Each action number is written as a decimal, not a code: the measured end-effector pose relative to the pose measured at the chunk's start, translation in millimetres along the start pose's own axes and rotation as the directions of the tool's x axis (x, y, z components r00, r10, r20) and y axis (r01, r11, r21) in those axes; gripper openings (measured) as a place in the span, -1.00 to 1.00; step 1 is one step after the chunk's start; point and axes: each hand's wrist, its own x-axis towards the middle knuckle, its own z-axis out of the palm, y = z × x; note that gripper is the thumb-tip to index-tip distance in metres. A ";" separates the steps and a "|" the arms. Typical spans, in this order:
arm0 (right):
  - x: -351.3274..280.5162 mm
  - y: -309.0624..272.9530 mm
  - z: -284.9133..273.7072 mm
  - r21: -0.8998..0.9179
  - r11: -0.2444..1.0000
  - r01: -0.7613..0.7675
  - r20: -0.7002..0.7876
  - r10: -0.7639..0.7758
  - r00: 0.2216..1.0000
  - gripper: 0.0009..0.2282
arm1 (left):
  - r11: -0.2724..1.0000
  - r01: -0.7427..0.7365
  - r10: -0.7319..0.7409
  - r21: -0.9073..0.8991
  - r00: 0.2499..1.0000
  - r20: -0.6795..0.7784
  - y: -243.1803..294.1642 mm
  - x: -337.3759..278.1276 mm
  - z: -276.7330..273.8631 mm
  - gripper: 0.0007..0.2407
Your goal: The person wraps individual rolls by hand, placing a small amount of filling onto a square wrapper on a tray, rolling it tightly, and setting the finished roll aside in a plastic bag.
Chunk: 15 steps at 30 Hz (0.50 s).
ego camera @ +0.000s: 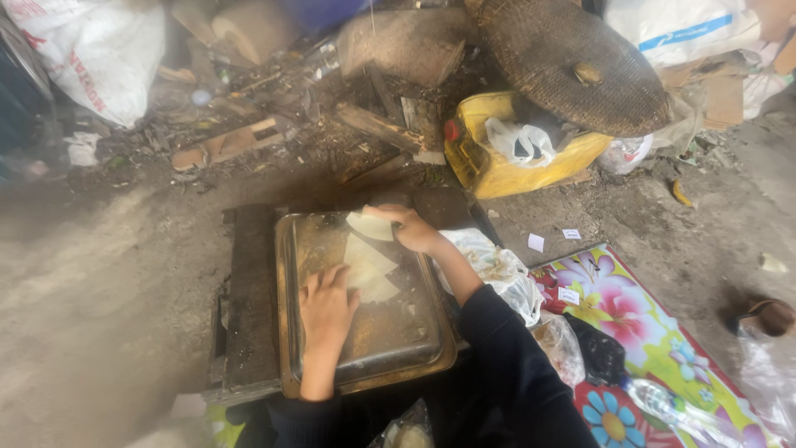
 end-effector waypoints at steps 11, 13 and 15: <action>-32.4 -94.5 -11.8 0.169 0.979 0.117 -0.020 -0.116 0.993 -0.55 | 0.954 0.012 -0.051 -0.298 0.991 -0.124 -4.5 0.3 -4.1 -0.45; -39.6 -111.8 -7.5 0.131 0.984 0.117 0.031 -0.122 0.992 -0.53 | 0.861 -0.067 -0.037 -0.504 0.980 -0.194 -10.0 -0.2 -6.9 -0.45; -49.0 -126.9 0.9 0.068 0.994 0.086 0.085 -0.092 0.992 -0.49 | 0.724 -0.160 0.002 -0.671 0.973 -0.230 -18.6 -2.2 -12.8 -0.48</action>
